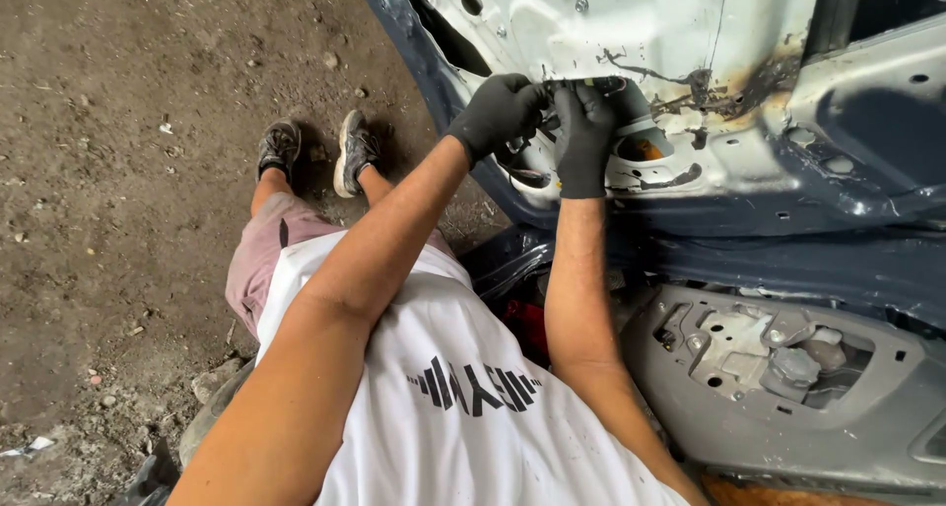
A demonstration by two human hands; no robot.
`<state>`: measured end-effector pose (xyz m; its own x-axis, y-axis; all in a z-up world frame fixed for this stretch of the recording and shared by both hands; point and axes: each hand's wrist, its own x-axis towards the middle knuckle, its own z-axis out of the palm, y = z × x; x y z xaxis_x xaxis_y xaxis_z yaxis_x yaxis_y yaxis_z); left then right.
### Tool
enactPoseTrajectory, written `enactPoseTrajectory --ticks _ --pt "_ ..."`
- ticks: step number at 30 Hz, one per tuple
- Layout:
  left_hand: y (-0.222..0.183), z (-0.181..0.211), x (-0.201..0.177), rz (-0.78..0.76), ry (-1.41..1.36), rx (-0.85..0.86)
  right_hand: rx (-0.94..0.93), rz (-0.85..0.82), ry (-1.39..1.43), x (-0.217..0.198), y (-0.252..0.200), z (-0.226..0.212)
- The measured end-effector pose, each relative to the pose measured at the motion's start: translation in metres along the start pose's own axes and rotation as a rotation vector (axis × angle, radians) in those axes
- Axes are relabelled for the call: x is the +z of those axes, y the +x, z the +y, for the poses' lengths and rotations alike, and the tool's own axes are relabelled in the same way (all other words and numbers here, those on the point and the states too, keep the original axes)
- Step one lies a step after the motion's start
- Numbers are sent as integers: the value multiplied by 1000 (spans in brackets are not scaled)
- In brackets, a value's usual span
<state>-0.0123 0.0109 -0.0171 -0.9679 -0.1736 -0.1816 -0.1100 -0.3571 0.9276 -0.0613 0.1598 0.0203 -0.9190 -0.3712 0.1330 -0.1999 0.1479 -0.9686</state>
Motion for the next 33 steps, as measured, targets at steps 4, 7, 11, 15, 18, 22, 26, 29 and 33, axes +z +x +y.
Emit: enactPoseTrajectory --ticks 4,7,11,15,18,22,26,29,33 --pt "-1 5 3 -23 -75 -36 -87 30 19 -2 3 9" --pt "0 -1 7 -13 -90 -8 -34 5 -118 2 -7 -12" --pt "-7 9 4 40 73 60 22 -38 175 0 0 -1" --pt "-25 37 -1 130 453 191 -18 -73 -117 2 -4 -21" --pt "-23 39 -9 125 440 160 -306 -85 -615 6 -8 -33" --pt "-24 51 -14 92 364 179 -158 -79 -418 0 7 2" --pt "-20 59 -19 74 495 194 30 96 -21 19 -2 -11" --pt "-25 73 -21 45 580 149 121 154 52 34 -9 -43" --pt "-12 68 -23 26 563 126 4 154 86 25 2 -16"
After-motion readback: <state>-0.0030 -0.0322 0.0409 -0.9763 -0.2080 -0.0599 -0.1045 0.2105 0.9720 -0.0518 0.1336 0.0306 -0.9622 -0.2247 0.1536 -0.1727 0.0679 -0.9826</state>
